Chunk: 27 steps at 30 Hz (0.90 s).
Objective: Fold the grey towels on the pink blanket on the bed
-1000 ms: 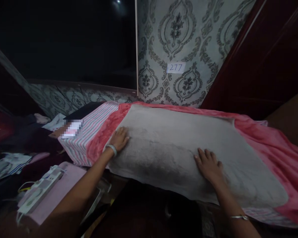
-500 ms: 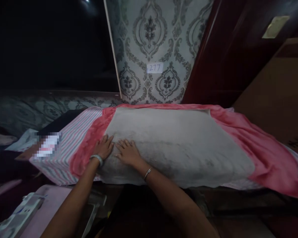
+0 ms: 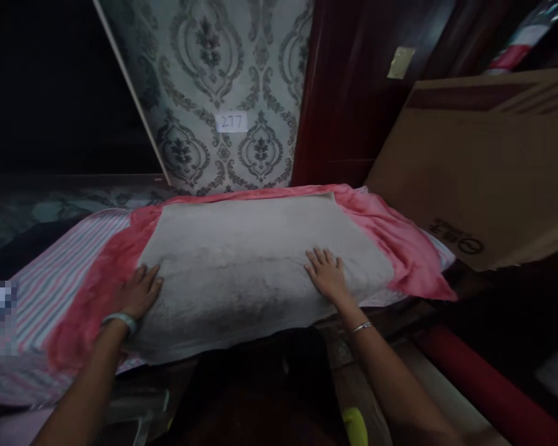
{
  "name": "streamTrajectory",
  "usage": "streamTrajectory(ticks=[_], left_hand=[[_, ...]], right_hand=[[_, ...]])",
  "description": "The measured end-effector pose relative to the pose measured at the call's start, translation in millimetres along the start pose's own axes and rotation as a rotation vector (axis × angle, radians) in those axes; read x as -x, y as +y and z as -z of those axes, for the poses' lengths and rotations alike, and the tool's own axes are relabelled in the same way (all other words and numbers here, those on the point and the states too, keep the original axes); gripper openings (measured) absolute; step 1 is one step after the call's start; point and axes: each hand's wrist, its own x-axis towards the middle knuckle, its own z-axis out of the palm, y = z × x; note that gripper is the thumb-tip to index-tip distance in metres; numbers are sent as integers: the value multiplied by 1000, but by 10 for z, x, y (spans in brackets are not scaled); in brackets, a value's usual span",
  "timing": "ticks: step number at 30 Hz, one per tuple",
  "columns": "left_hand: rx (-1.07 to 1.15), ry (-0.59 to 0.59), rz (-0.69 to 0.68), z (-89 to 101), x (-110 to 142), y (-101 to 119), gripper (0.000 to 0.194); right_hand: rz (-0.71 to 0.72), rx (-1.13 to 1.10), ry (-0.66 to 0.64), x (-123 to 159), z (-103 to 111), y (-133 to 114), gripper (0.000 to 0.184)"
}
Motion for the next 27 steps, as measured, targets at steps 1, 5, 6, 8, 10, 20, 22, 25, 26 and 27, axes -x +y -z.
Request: streamTrajectory(ticks=[1,5,6,8,10,20,22,25,26,27], left_hand=[[-2,7,-4,-20,-23,-21,61],[-11,22,-29,-91,-117,-91,65],[-16,22,-25,-97,-134,-99,64],[-29,20,-6,-93,-157,-100,61],[-43,21,12,-78,-177,-93,59],[197,109,8,0,-114,-125,78],[203,120,22,68,11,-58,78],[147,170,-44,163,176,142,73],[145,191,-100,179,209,226,69],[157,208,-162,185,228,312,65]], right_hand=[[-57,10,11,-11,-7,166,56],[-116,25,55,-86,-31,768,54],[-120,22,59,-108,-38,921,54],[-175,12,65,-145,-56,1231,52],[-273,-4,72,-167,-76,1514,52],[-462,-340,497,7,-410,1891,50],[-544,-533,630,77,-521,1906,49],[-651,-788,682,151,-654,1950,50],[-664,-830,669,165,-684,1965,51],[-657,-850,648,174,-707,1977,53]])
